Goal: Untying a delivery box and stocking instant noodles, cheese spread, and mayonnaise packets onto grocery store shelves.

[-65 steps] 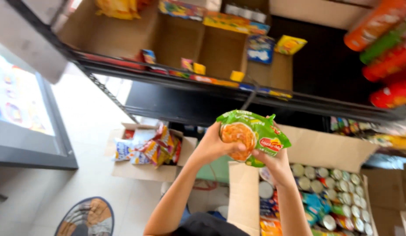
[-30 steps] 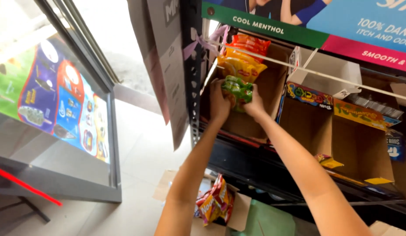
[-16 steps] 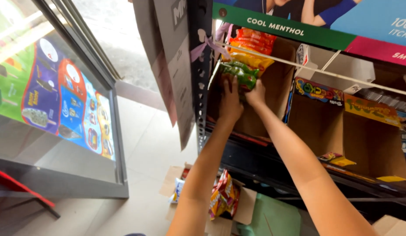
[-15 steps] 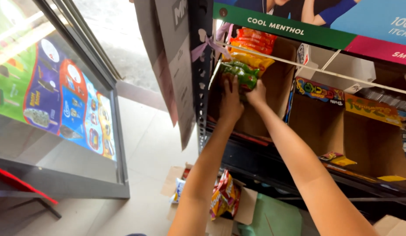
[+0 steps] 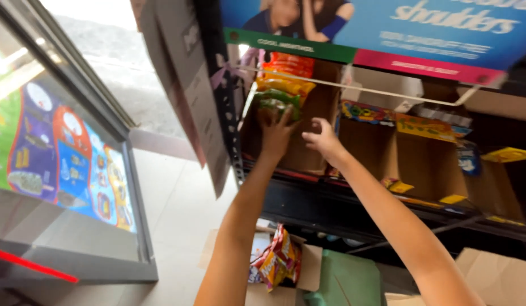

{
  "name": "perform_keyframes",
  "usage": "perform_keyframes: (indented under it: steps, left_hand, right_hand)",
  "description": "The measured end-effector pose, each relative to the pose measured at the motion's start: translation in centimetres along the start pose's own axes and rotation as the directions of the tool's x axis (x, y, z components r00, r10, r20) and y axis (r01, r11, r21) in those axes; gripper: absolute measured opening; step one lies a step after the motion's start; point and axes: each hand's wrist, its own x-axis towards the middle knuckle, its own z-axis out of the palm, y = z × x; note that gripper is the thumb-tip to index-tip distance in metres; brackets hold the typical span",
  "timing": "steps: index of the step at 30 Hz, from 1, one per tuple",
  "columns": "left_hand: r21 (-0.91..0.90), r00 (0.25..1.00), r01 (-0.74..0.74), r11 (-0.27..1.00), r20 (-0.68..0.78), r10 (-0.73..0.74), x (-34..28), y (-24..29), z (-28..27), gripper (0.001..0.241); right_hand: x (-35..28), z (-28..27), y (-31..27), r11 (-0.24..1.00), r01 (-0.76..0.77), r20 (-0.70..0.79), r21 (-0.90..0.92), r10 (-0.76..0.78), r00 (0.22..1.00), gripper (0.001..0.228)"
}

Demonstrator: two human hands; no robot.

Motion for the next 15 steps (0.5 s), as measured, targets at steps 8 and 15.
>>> perform_keyframes:
  steps: [8,15]
  left_hand:
    - [-0.085,0.978,0.209,0.974,0.030,-0.207,1.7,-1.0,3.8,0.030]
    - [-0.006,0.960,0.237,0.971,0.154,-0.233,2.6,1.4,-0.7,0.024]
  right_hand:
    - [-13.8,-8.8,-5.7,0.991,0.119,0.100,-0.063,-0.113,0.989,0.050]
    - [-22.3,-18.0,-3.4,0.996,0.088,-0.008,-0.033,-0.088,0.996,0.049]
